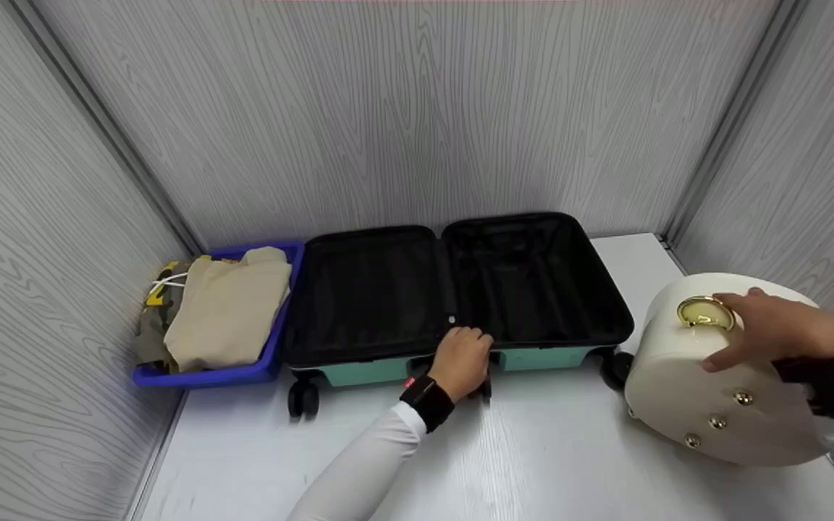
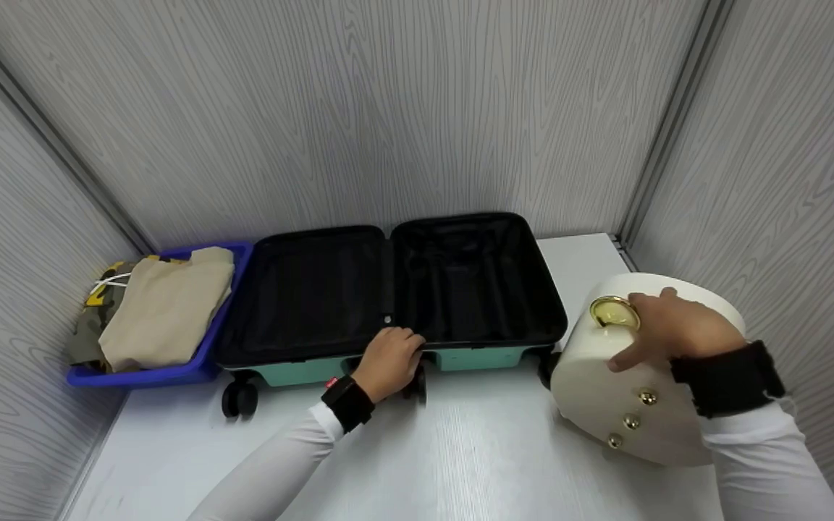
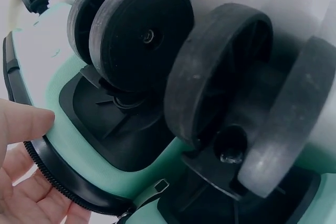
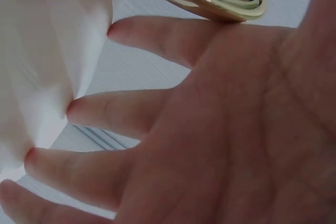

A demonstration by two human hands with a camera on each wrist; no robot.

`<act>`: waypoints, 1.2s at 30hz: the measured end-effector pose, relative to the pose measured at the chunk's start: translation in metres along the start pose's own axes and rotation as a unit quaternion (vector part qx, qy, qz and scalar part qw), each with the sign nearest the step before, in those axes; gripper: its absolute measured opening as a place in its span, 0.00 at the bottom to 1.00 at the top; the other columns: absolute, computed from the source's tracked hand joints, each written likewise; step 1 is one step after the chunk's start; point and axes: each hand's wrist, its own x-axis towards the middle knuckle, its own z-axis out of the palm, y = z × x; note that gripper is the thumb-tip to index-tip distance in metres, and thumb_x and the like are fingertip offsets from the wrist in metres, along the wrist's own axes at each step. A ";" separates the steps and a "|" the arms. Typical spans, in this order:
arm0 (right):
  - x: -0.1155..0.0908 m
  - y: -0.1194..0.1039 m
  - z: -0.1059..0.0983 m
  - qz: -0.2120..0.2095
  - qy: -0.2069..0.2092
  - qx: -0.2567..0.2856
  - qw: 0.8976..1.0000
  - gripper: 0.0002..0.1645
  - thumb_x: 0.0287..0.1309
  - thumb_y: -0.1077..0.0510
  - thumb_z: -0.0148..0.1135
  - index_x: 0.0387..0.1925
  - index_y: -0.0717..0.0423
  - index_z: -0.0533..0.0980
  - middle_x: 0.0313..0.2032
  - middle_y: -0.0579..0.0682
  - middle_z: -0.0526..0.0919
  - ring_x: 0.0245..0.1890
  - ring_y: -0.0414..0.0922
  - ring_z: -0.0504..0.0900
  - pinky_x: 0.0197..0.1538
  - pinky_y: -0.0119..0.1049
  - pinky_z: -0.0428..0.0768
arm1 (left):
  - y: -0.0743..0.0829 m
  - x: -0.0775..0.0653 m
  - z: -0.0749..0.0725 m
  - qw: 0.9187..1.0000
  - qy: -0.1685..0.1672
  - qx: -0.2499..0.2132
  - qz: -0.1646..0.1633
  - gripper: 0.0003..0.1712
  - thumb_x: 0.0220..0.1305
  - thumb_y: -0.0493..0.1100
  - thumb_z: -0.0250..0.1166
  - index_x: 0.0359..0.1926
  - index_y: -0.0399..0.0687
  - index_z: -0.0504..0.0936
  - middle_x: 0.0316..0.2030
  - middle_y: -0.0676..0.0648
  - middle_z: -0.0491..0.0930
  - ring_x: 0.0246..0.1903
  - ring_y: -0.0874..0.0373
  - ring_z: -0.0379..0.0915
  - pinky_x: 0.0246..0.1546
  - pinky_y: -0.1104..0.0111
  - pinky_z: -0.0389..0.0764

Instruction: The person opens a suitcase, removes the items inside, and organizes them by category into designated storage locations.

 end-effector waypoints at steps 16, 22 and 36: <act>0.037 0.043 -0.005 -0.035 -0.039 0.107 0.993 0.63 0.43 0.57 0.88 0.78 0.61 0.64 0.77 0.85 0.52 0.72 0.86 0.58 0.65 0.77 0.70 | -0.008 -0.007 0.003 1.000 0.014 -0.017 -0.010 0.09 0.80 0.42 0.64 0.48 0.48 0.91 0.40 0.50 0.89 0.43 0.54 0.86 0.58 0.62 0.83; 0.060 0.050 -0.016 -0.047 -0.052 0.123 0.990 0.64 0.39 0.65 0.86 0.79 0.58 0.63 0.77 0.77 0.60 0.61 0.66 0.74 0.55 0.40 0.76 | -0.009 -0.008 0.005 0.999 0.021 -0.017 -0.018 0.10 0.80 0.43 0.63 0.49 0.48 0.90 0.42 0.49 0.89 0.45 0.53 0.86 0.61 0.61 0.83; 0.113 0.065 -0.024 -0.033 -0.056 0.188 0.980 0.61 0.39 0.73 0.72 0.79 0.64 0.61 0.82 0.79 0.40 0.81 0.82 0.32 0.80 0.74 0.42 | -0.004 -0.015 0.015 1.000 0.019 -0.011 -0.014 0.12 0.77 0.48 0.68 0.53 0.48 0.84 0.45 0.48 0.85 0.51 0.51 0.82 0.65 0.58 0.79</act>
